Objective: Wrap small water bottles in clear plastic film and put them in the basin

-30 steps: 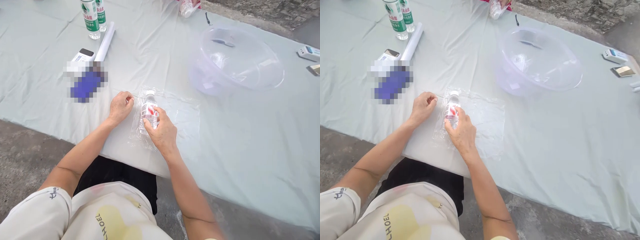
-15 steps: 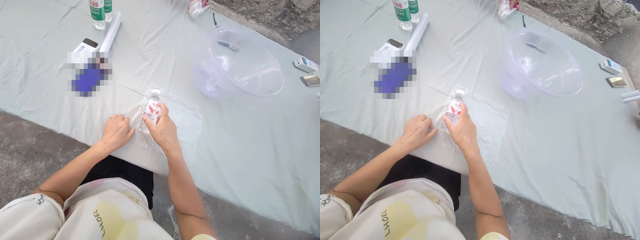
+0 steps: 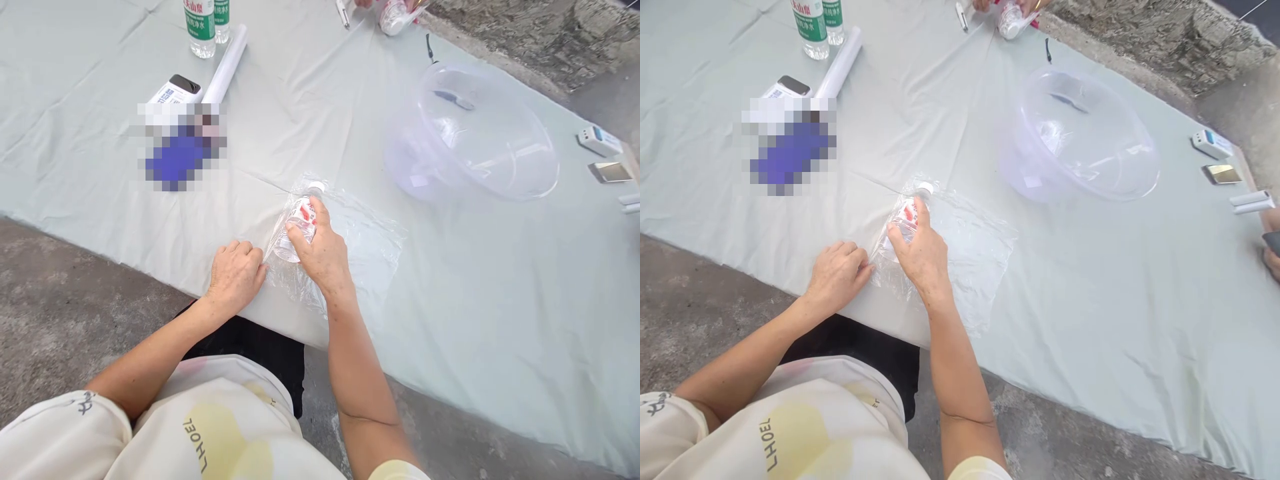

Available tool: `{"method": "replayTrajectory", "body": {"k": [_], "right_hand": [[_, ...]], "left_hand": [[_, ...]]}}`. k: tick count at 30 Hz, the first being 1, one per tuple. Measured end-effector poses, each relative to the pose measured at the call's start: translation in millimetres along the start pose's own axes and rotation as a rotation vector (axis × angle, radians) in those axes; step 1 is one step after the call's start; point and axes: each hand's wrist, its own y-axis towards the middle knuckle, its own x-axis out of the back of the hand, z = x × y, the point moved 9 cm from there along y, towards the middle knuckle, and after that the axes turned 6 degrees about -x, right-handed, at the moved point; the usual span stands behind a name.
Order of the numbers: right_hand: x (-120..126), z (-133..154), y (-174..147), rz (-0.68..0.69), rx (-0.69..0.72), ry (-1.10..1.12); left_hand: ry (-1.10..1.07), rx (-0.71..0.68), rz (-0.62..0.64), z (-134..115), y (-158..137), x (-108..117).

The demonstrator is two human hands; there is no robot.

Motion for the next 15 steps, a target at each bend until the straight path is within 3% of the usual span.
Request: {"method": "replayTrajectory", "body": {"k": [5,9,11,12,15], "right_hand": [[2,-1,-4,0.010,0.034,-0.105],[34,4,7,-0.122,0.040,-0.225],[45,25,17,-0.193,0.213,-0.240],[42,39,23,-0.166,0.338,-0.246],[7,68,36,0.109,0.656,-0.315]], "left_hand": [[-0.159,0.043,-0.013,8,0,7],[-0.315,0.067,-0.091,14,-6,9],[-0.416,0.065,-0.165,14,-9,11],[-0.478,0.060,-0.212,14,-11,12],[-0.645,0.032,-0.357,11,-15,14]]}}
